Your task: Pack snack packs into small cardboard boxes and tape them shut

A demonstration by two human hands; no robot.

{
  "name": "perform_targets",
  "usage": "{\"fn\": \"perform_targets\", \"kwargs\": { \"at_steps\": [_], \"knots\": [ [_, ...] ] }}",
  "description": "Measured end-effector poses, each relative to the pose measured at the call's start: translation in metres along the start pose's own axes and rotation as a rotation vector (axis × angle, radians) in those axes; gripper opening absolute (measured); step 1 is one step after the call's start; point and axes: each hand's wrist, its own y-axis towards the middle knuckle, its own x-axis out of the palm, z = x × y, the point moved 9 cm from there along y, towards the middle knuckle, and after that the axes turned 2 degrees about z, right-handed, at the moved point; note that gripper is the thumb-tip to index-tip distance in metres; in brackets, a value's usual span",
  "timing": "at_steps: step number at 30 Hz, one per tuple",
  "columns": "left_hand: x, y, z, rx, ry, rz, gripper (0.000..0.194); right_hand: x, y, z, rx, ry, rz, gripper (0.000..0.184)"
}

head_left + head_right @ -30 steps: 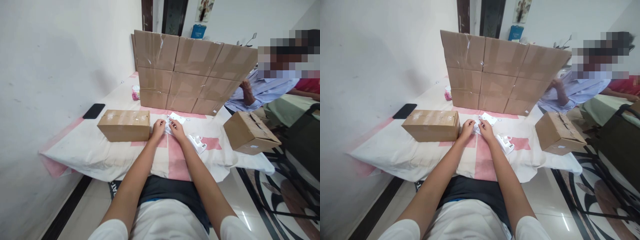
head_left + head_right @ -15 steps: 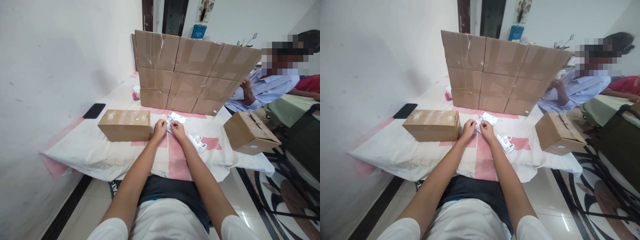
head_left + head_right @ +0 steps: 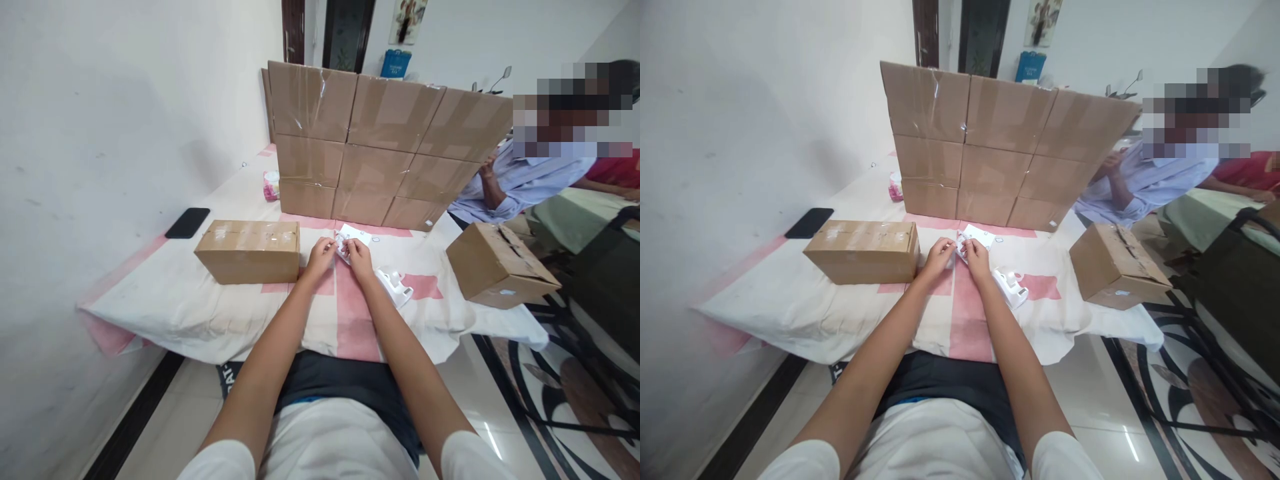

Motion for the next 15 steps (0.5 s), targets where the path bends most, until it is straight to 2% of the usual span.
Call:
{"fn": "perform_targets", "kwargs": {
  "at_steps": [3,5,15],
  "knots": [
    [0.013,-0.003,0.006,0.059,-0.037,-0.136,0.015,0.002,-0.001,-0.003,0.003,0.041,-0.025,0.041],
    [0.015,-0.005,0.006,0.07,-0.046,-0.173,0.02,0.002,-0.001,-0.004,0.007,0.066,-0.026,0.04],
    [0.011,-0.01,0.011,0.12,0.017,-0.167,0.02,0.0,0.0,0.003,0.044,0.112,0.013,0.037]
  ]
}}
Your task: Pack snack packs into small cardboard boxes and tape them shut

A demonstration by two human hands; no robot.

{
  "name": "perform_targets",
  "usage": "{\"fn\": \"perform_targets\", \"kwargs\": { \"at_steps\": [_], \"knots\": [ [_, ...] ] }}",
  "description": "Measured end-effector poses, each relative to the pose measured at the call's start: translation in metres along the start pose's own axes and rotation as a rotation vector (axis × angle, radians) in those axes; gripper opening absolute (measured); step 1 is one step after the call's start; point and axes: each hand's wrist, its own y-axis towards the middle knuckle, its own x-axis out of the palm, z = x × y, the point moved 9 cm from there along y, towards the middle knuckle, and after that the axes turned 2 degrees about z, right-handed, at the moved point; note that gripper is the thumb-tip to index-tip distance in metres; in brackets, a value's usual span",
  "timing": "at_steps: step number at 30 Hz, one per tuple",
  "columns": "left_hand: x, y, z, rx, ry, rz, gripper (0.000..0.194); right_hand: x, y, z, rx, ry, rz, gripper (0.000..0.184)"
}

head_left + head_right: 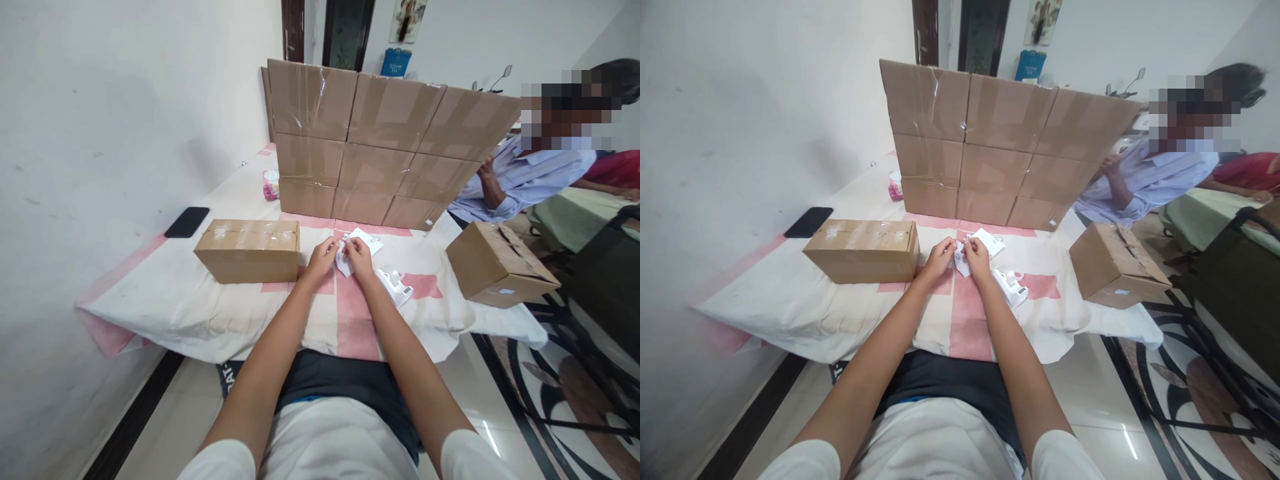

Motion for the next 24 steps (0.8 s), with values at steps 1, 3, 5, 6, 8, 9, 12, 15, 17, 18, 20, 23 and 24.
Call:
{"fn": "perform_targets", "kwargs": {
  "at_steps": [1,3,5,6,8,9,12,15,17,18,20,23,24],
  "knots": [
    [0.0,0.0,-0.002,-0.009,0.014,0.001,0.02,-0.001,0.0,0.0,0.001,0.0,0.009,0.037],
    [0.001,-0.001,-0.006,-0.028,0.043,-0.006,0.02,-0.002,0.0,0.0,0.002,-0.003,0.029,0.037],
    [0.002,-0.001,-0.009,-0.047,0.07,-0.021,0.02,-0.003,0.0,0.0,0.001,-0.01,0.045,0.037],
    [0.002,-0.002,-0.01,-0.056,0.081,-0.024,0.021,-0.004,-0.001,-0.001,0.001,-0.012,0.05,0.037],
    [0.001,-0.001,-0.013,-0.074,0.104,-0.01,0.022,-0.004,-0.001,-0.001,0.002,-0.013,0.057,0.037],
    [-0.001,-0.001,-0.014,-0.081,0.116,0.006,0.023,-0.005,-0.001,-0.002,0.004,-0.009,0.06,0.038],
    [-0.005,0.001,-0.017,-0.092,0.153,0.057,0.024,-0.008,0.0,-0.002,0.016,0.012,0.078,0.041],
    [-0.007,0.002,-0.019,-0.086,0.165,0.087,0.022,-0.01,0.001,0.001,0.029,0.029,0.094,0.041],
    [-0.009,0.002,-0.02,-0.081,0.154,0.104,0.023,-0.011,0.002,0.003,0.029,0.035,0.098,0.037],
    [-0.01,0.003,-0.02,-0.081,0.147,0.115,0.024,-0.011,0.003,0.003,0.026,0.037,0.099,0.034],
    [-0.013,0.004,-0.021,-0.083,0.13,0.142,0.023,-0.011,0.004,0.005,0.019,0.037,0.095,0.03],
    [-0.018,0.005,-0.022,-0.086,0.106,0.194,0.017,-0.01,0.004,0.006,0.008,0.028,0.077,0.027],
    [-0.02,0.006,-0.023,-0.085,0.098,0.214,0.015,-0.009,0.004,0.006,0.004,0.027,0.069,0.027]
  ]
}}
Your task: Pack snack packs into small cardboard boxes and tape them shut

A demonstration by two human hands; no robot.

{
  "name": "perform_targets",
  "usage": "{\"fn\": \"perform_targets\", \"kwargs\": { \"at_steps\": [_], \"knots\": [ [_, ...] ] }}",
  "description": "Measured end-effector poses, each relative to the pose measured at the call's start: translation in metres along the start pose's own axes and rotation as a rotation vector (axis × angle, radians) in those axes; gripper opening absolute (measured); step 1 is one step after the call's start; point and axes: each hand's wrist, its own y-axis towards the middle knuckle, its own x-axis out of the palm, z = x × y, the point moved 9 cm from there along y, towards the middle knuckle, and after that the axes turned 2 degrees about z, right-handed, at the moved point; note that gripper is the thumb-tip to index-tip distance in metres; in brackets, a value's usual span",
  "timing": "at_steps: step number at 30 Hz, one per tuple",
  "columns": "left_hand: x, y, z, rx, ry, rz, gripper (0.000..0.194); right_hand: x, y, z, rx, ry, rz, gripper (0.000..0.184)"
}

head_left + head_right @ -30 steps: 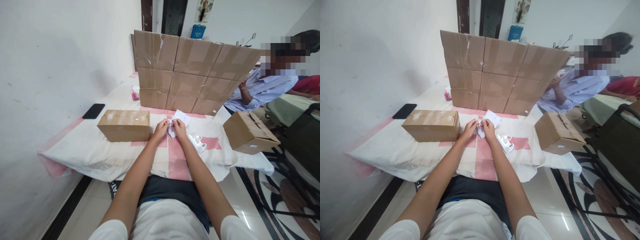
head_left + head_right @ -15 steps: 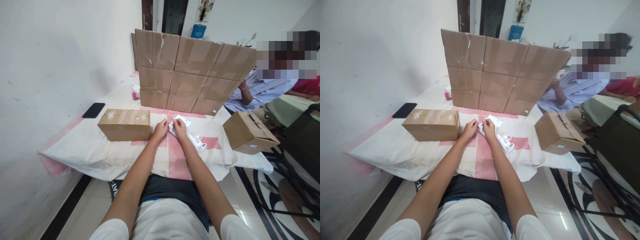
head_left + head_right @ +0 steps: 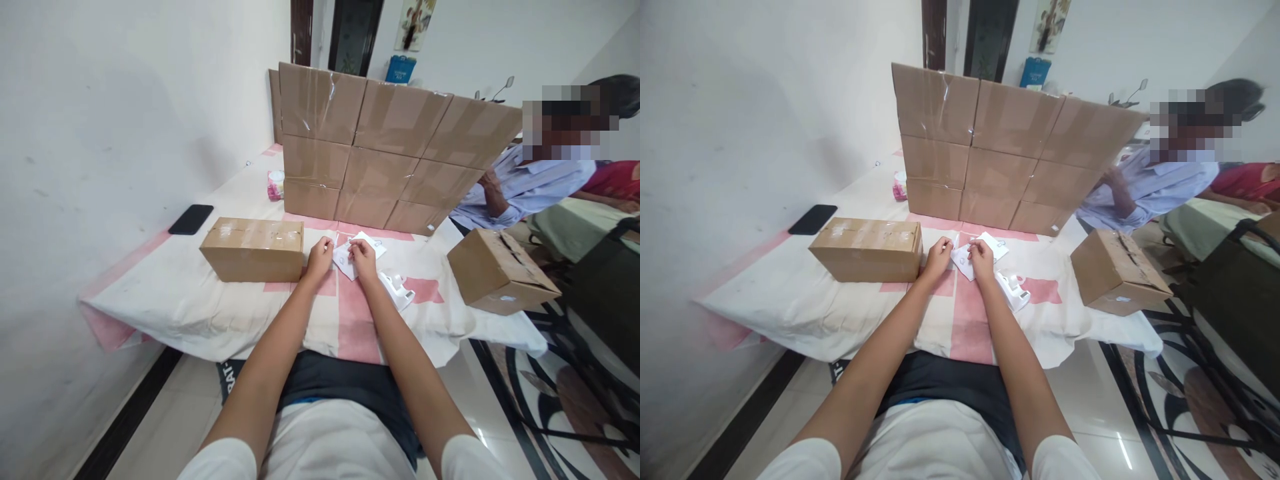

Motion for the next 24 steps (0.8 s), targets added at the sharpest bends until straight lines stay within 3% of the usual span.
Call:
{"fn": "perform_targets", "kwargs": {
  "at_steps": [6,15,24],
  "knots": [
    [-0.003,0.002,0.002,0.003,-0.054,0.037,0.013,0.007,-0.003,-0.005,-0.018,-0.006,-0.067,0.032],
    [0.013,-0.004,0.017,0.1,-0.045,-0.131,0.012,0.017,-0.007,-0.011,-0.022,0.001,-0.161,0.038],
    [0.017,-0.009,0.014,0.073,-0.013,-0.188,0.018,0.015,-0.005,-0.003,-0.009,0.027,-0.142,0.036]
  ]
}}
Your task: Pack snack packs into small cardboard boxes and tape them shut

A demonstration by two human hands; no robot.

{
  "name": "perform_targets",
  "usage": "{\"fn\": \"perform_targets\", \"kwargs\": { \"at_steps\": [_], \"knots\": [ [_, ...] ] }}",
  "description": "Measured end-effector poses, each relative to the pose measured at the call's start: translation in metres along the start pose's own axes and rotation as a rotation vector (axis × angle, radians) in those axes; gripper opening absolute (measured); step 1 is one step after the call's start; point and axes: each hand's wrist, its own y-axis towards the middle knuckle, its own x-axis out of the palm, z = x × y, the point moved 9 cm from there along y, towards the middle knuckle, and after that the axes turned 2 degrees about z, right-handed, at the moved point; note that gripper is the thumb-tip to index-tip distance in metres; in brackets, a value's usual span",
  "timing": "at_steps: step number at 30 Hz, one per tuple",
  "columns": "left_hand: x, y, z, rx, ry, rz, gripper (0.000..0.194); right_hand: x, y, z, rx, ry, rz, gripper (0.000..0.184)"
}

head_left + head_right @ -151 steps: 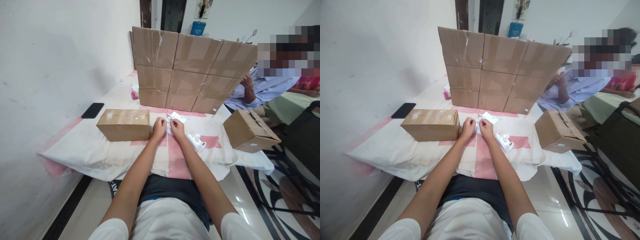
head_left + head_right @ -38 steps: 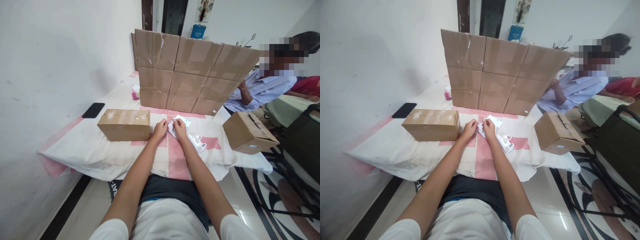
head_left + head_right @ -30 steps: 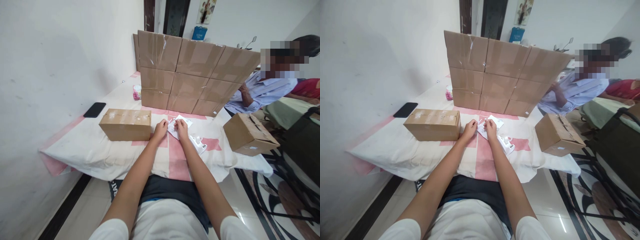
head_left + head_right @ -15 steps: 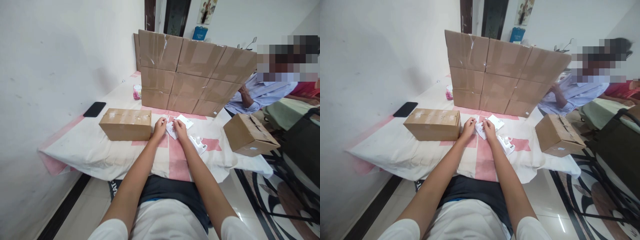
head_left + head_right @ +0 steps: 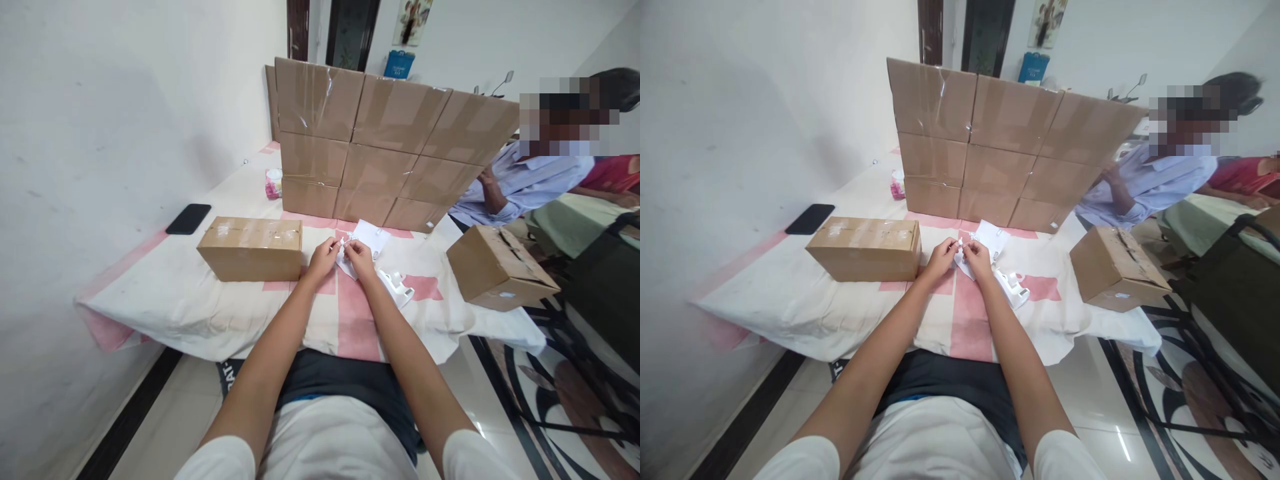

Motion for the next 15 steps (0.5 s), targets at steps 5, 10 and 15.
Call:
{"fn": "perform_targets", "kwargs": {
  "at_steps": [5,10,15],
  "knots": [
    [0.0048,-0.0017,-0.0008,0.002,0.022,-0.047,0.025,-0.0024,0.0013,0.0046,-0.008,0.008,0.024,0.039],
    [0.0043,-0.0002,-0.0017,0.041,0.04,-0.031,0.021,-0.0088,0.0032,0.0068,-0.013,0.003,0.075,0.043],
    [0.0008,0.0006,0.0026,0.101,0.037,0.012,0.028,-0.0045,0.0017,0.0072,-0.017,-0.025,0.041,0.044]
  ]
}}
